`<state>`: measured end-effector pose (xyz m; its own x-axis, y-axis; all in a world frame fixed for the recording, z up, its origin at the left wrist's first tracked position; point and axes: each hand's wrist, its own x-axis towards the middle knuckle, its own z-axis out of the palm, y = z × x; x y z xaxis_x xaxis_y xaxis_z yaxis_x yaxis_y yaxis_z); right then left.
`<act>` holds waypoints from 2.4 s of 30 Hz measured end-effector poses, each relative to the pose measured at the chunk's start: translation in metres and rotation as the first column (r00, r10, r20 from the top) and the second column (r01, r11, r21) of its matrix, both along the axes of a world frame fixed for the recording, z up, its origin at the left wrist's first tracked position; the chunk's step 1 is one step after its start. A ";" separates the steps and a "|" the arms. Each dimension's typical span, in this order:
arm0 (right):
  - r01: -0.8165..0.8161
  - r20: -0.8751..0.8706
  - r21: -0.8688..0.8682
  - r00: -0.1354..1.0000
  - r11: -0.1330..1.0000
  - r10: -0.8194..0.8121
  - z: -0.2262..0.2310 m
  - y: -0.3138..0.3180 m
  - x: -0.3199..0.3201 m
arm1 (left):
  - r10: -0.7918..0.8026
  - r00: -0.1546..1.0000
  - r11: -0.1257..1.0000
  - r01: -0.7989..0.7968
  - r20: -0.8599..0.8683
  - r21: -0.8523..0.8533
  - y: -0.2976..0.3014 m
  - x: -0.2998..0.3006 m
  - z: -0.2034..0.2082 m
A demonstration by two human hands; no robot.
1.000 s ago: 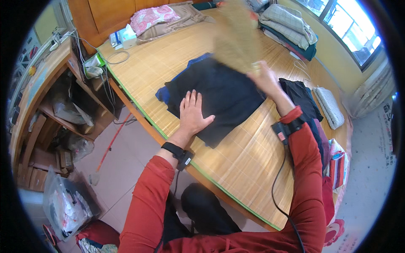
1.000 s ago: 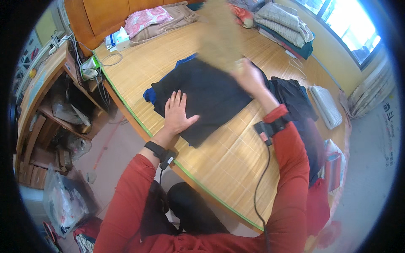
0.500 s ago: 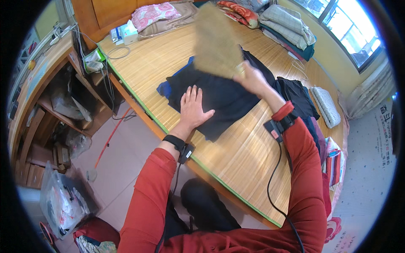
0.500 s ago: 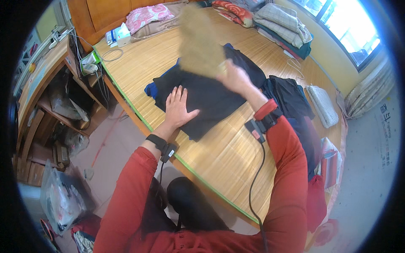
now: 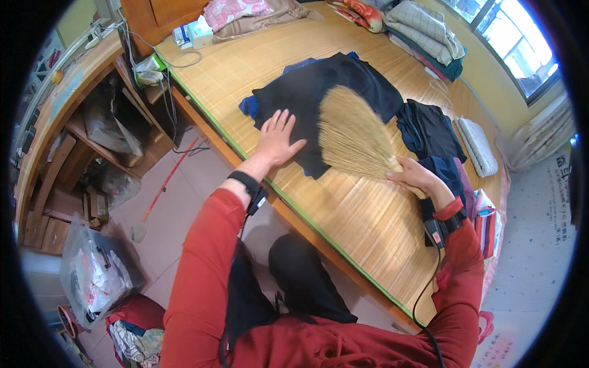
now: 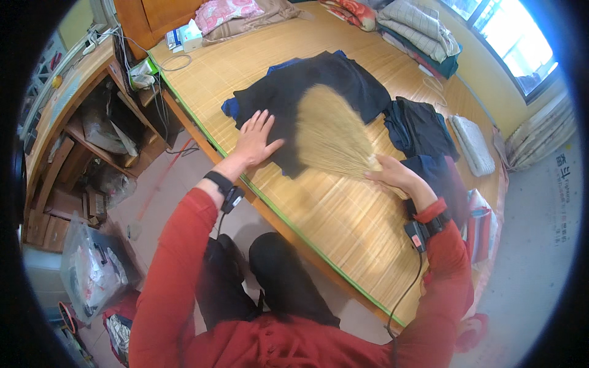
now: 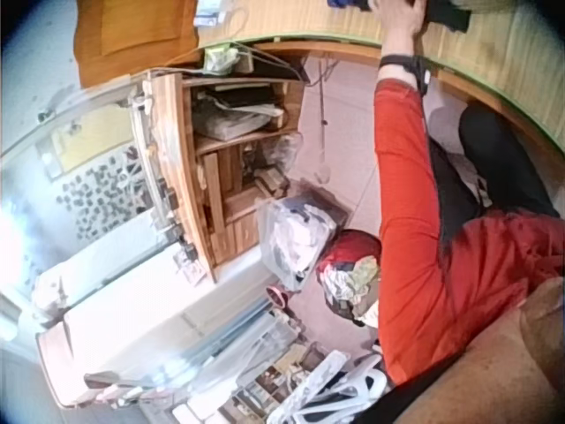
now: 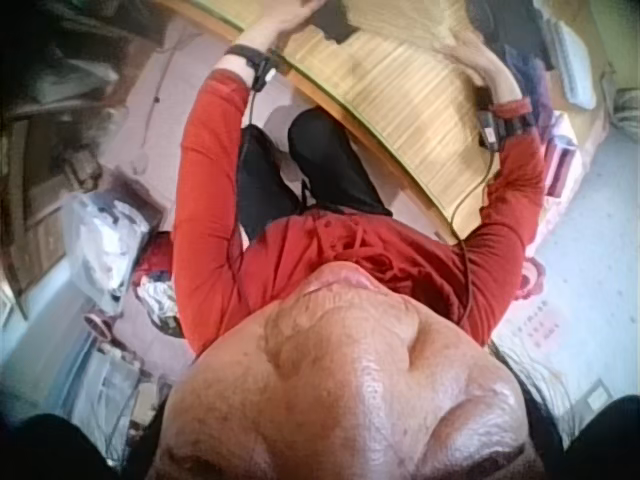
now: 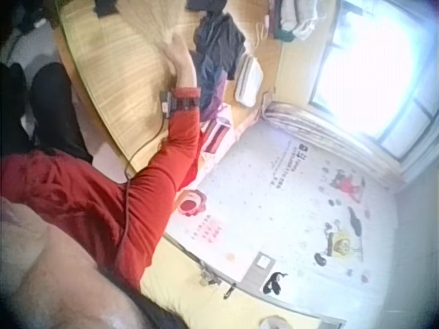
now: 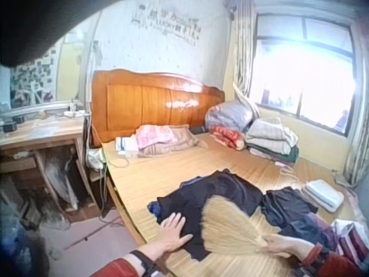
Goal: The person uses a straw broom to brush a dark garment on a wooden table, then folds it. They then pick up a striped shirt from a laundry basket, fold it, and place it on the table. Finally, they pick up a floral-patterned shirt and begin folding it.
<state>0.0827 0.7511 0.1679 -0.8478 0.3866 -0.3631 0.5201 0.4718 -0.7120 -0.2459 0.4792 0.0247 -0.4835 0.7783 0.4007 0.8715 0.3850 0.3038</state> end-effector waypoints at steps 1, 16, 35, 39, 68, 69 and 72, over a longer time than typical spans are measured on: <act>0.127 0.020 -0.062 0.992 0.990 -0.126 0.013 0.008 0.016 | 0.027 0.999 0.997 -0.024 0.035 -0.072 -0.006 -0.001 0.003; 0.079 -0.390 0.617 0.895 0.783 0.218 0.006 0.012 -0.225 | 0.249 0.963 0.958 -0.260 0.102 0.120 0.051 -0.005 -0.007; 0.196 -0.156 0.953 0.971 0.230 -0.181 0.014 0.069 -0.319 | 0.233 0.962 0.967 -0.244 0.142 0.067 0.048 -0.029 -0.015; 0.260 -0.281 0.939 0.958 0.224 0.065 0.018 0.079 -0.320 | 0.221 0.968 0.960 -0.237 0.116 0.151 0.050 -0.028 -0.017; 0.104 0.005 0.930 0.956 0.352 -0.295 0.006 0.165 -0.169 | 0.234 0.960 0.970 -0.241 0.153 0.026 0.063 -0.019 -0.018; 0.027 0.103 0.917 0.948 0.398 -0.302 0.007 0.163 -0.152 | 0.237 0.961 0.970 -0.242 0.140 0.020 0.063 -0.019 -0.018; 0.256 -0.118 0.925 0.896 0.280 -0.429 0.024 0.163 -0.094 | 0.245 0.961 0.969 -0.245 0.125 -0.016 0.065 -0.017 -0.020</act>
<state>-0.0118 0.9144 0.1916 -0.5281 0.7838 0.3267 0.8457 0.5204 0.1182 -0.2626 0.5446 0.0049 -0.7056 0.6299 0.3245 0.7055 0.5822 0.4040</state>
